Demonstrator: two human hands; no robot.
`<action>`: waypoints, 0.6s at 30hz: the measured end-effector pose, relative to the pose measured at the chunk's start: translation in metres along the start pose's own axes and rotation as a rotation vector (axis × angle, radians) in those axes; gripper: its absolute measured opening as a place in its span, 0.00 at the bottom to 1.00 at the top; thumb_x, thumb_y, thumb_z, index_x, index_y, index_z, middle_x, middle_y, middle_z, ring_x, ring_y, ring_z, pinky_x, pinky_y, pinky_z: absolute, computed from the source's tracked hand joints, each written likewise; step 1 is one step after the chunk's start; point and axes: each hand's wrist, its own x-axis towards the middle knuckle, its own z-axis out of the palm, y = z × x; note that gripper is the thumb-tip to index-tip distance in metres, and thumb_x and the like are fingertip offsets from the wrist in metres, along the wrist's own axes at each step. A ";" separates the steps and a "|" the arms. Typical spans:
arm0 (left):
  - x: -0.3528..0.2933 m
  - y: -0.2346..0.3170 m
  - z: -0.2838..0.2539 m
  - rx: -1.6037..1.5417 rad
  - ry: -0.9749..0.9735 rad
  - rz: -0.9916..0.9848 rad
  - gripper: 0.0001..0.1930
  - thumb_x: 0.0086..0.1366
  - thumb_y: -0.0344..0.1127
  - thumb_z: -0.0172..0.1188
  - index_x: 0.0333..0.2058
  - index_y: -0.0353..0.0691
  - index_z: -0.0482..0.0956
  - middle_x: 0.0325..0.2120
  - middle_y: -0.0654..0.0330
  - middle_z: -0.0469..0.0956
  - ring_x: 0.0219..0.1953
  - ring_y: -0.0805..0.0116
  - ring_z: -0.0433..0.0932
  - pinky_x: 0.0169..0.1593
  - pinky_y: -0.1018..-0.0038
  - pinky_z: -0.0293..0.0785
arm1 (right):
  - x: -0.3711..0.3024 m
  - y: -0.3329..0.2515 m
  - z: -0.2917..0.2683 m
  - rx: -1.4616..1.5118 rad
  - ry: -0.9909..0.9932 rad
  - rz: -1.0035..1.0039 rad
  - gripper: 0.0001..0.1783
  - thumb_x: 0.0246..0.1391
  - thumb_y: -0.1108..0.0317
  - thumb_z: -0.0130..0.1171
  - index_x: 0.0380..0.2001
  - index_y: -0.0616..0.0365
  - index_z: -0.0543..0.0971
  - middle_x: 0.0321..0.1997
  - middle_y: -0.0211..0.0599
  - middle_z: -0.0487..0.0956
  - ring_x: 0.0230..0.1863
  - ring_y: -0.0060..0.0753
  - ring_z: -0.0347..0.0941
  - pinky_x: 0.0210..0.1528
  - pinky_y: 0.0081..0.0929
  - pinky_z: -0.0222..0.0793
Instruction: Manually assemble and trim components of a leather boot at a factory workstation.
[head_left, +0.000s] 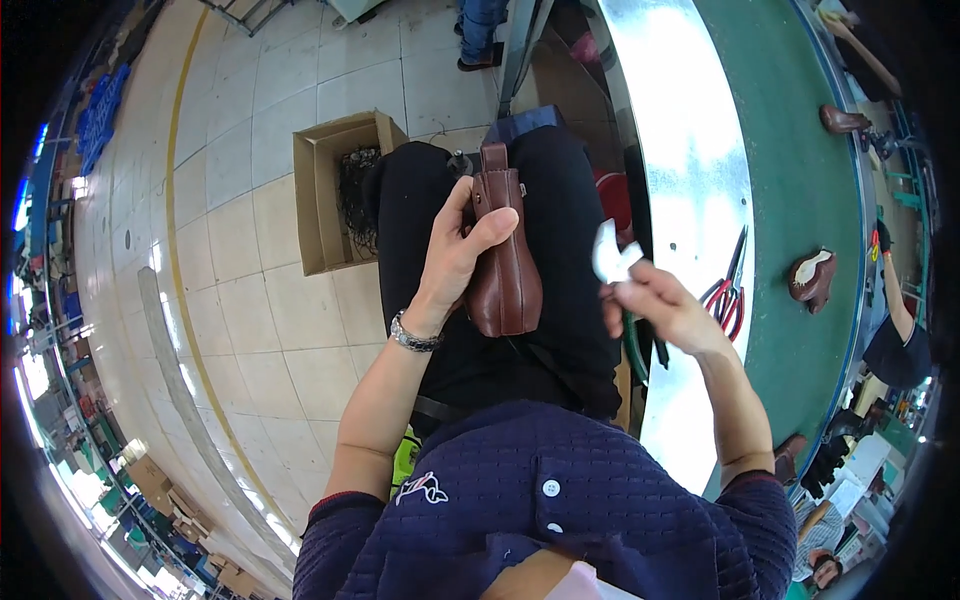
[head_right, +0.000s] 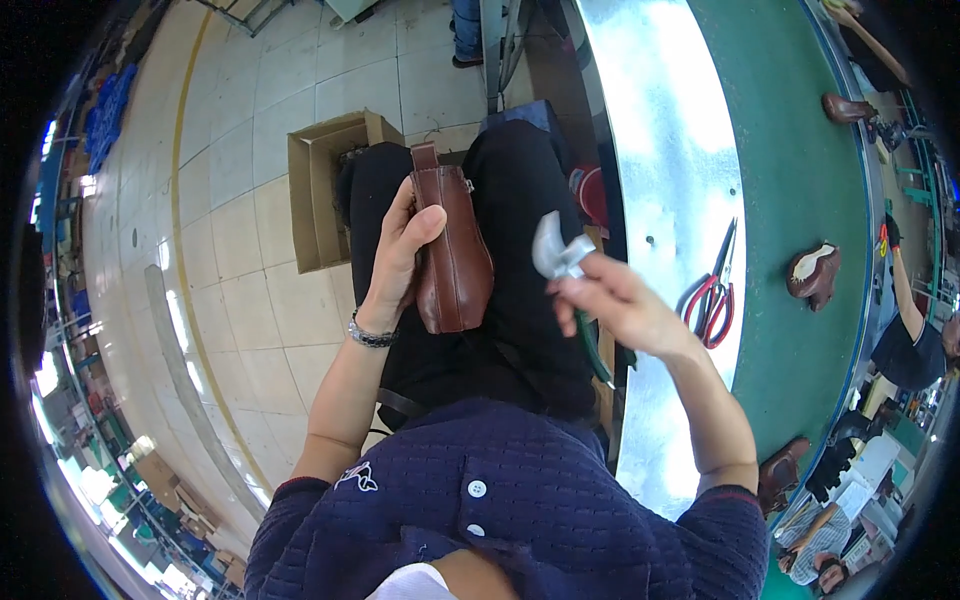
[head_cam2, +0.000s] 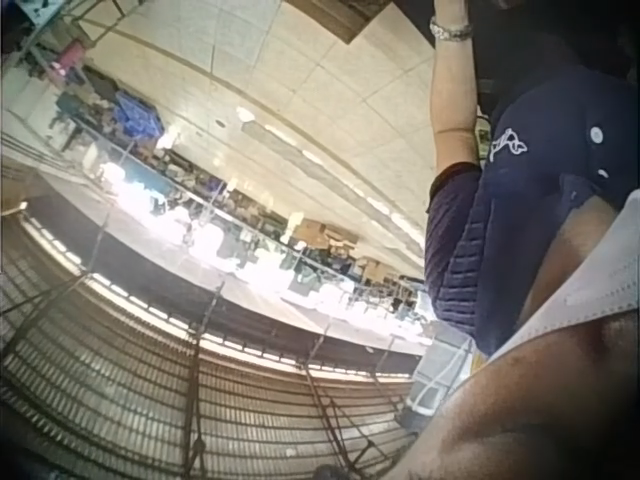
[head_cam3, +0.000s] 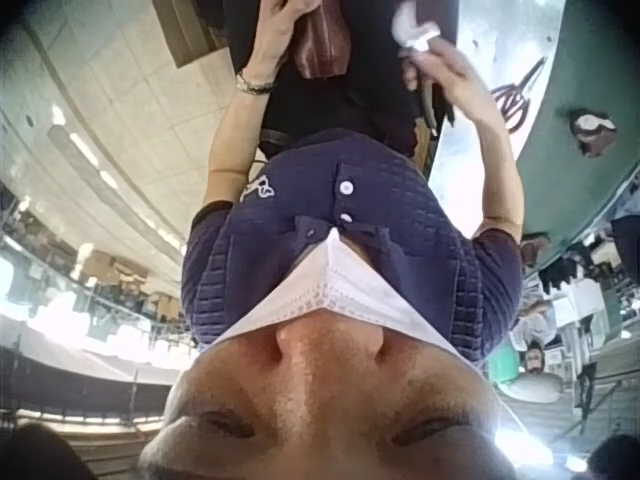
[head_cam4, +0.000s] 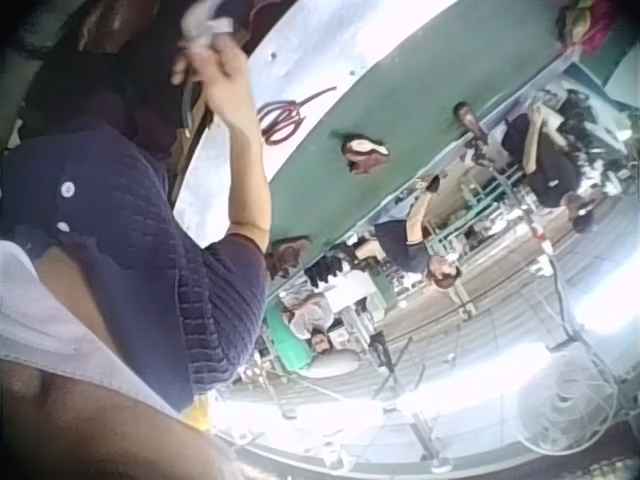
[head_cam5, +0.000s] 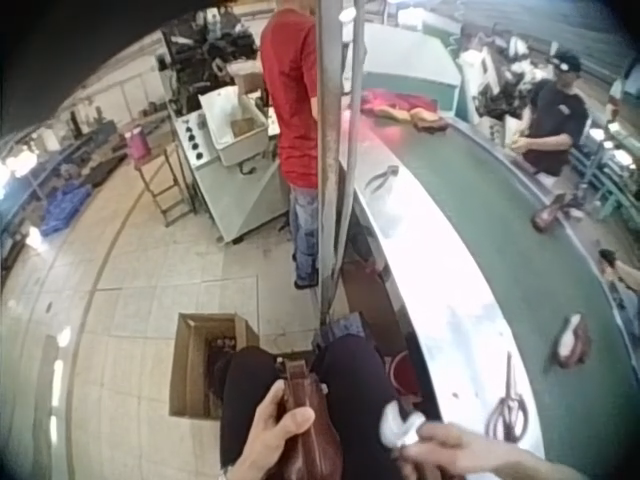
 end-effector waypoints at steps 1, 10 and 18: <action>0.000 -0.001 -0.001 0.002 -0.001 0.001 0.22 0.59 0.46 0.68 0.43 0.40 0.71 0.34 0.67 0.71 0.36 0.80 0.70 0.42 0.80 0.69 | 0.006 -0.009 0.009 0.028 -0.067 0.125 0.17 0.68 0.59 0.46 0.38 0.65 0.74 0.25 0.32 0.75 0.25 0.22 0.72 0.31 0.21 0.68; -0.007 -0.006 0.005 0.033 0.018 0.006 0.20 0.59 0.46 0.66 0.42 0.39 0.72 0.33 0.67 0.70 0.34 0.80 0.69 0.40 0.81 0.68 | 0.027 -0.029 0.036 -0.288 -0.283 0.203 0.31 0.66 0.45 0.45 0.18 0.58 0.74 0.11 0.26 0.70 0.16 0.19 0.68 0.22 0.22 0.61; -0.007 -0.014 0.001 0.193 0.068 0.009 0.25 0.58 0.51 0.66 0.45 0.37 0.73 0.37 0.63 0.67 0.37 0.75 0.68 0.42 0.77 0.68 | 0.038 -0.070 0.036 -0.867 -0.404 0.142 0.34 0.67 0.49 0.43 0.18 0.67 0.77 0.14 0.48 0.74 0.18 0.49 0.74 0.24 0.41 0.68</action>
